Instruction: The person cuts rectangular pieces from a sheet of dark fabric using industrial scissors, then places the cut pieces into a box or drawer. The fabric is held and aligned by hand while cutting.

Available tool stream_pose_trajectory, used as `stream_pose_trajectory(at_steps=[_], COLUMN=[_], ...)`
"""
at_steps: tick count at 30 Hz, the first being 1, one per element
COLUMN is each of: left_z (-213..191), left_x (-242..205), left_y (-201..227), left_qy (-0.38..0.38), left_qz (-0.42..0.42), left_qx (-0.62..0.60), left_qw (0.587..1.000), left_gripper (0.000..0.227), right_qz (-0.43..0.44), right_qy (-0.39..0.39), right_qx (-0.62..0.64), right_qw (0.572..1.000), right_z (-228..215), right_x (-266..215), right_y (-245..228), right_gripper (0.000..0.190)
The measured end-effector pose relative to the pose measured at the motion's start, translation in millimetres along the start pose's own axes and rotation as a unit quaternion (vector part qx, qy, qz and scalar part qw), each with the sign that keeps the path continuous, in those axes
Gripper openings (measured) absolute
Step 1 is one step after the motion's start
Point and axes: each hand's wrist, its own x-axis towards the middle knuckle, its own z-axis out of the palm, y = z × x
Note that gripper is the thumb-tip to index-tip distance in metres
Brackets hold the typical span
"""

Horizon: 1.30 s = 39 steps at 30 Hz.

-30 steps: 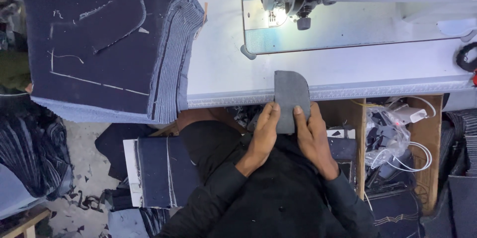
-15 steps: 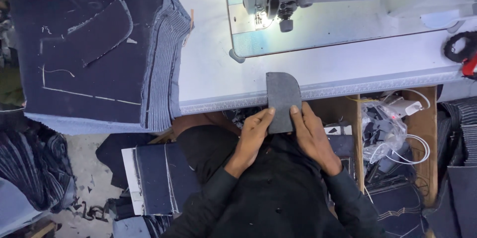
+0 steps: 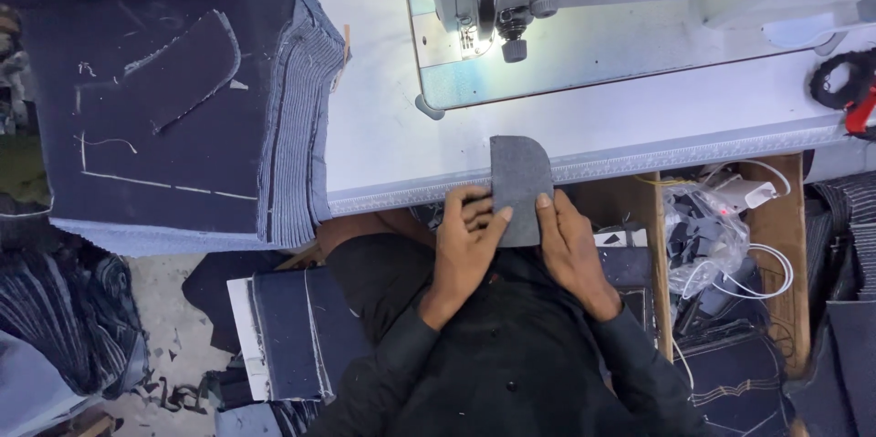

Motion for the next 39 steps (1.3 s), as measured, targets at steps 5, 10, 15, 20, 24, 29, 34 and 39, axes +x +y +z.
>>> stream_pose_trajectory(at_steps=[5,10,15,20,24,29,34,39], left_z=[-0.7,-0.1,1.0,5.2,2.1,11.0,21.7,34.1], left_x=[2.6,14.3,16.6,18.5,17.2,14.9,20.6,34.1], left_y=[-18.8,-12.9,-38.8,-27.3,-21.3,-2.6,-1.4,16.4], left_qy=[-0.026,-0.047,-0.021,-0.043,-0.128,-0.150,-0.125,-0.100], left_qz=[0.035,-0.065,0.065,0.032,-0.007,-0.025,-0.039,-0.001], left_qx=[0.054,0.138,0.067,0.012,0.019,0.011,-0.024,-0.039], left_qw=[0.998,0.987,0.995,0.998,0.992,0.988,0.991,0.994], left_gripper=[0.017,0.024,0.026,0.041,0.051,0.060,0.055,0.053], right_qz=[-0.018,-0.232,-0.034,-0.177,-0.143,-0.043,-0.073,0.100], right_qy=[-0.020,0.158,0.342,0.298,0.263,0.263,0.225,0.111], right_qx=[-0.137,-0.364,-0.354,-0.299,-0.287,-0.147,-0.075,0.213], right_qw=[0.990,0.888,0.869,0.889,0.910,0.953,0.969,0.966], right_z=[-22.5,-135.6,-285.7,-342.6,-340.9,-309.5,-242.6,-131.7], right_x=[7.4,32.3,78.4,138.8,140.8,107.8,45.6,-29.0], right_y=[-4.9,53.4,117.0,185.2,198.4,153.4,114.3,29.9], right_gripper=[0.032,0.024,0.039,0.035,0.033,0.031,0.029,0.026])
